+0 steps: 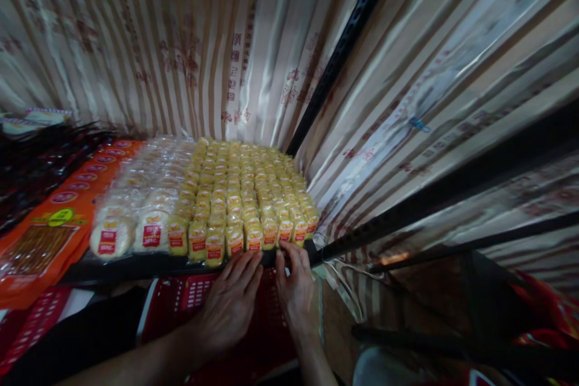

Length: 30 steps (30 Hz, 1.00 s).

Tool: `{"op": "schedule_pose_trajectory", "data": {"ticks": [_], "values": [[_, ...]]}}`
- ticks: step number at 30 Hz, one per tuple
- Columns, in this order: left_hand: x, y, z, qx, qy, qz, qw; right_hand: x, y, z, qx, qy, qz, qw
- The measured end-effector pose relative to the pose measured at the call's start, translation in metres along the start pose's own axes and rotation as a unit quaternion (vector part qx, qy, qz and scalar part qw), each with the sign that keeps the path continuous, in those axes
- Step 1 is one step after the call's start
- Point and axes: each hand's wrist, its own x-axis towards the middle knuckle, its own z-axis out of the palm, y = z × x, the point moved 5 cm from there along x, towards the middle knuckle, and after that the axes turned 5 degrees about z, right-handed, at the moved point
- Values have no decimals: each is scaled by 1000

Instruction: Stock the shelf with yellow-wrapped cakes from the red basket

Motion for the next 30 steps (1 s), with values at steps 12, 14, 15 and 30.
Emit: {"op": "schedule_pose_trajectory", "data": {"ticks": [12, 14, 15, 30], "values": [[-6, 3, 0, -30, -6, -17, 999, -8, -28, -4, 73, -83, -52, 992], [-7, 5, 0, -34, -3, -25, 999, -13, -32, 2, 88, -113, -61, 988], [-8, 6, 0, -34, 0, -28, 999, -16, -33, 5, 90, -123, -64, 986], [-8, 10, 2, -67, -6, -30, 997, -25, -37, 15, 62, -129, -51, 988]]}}
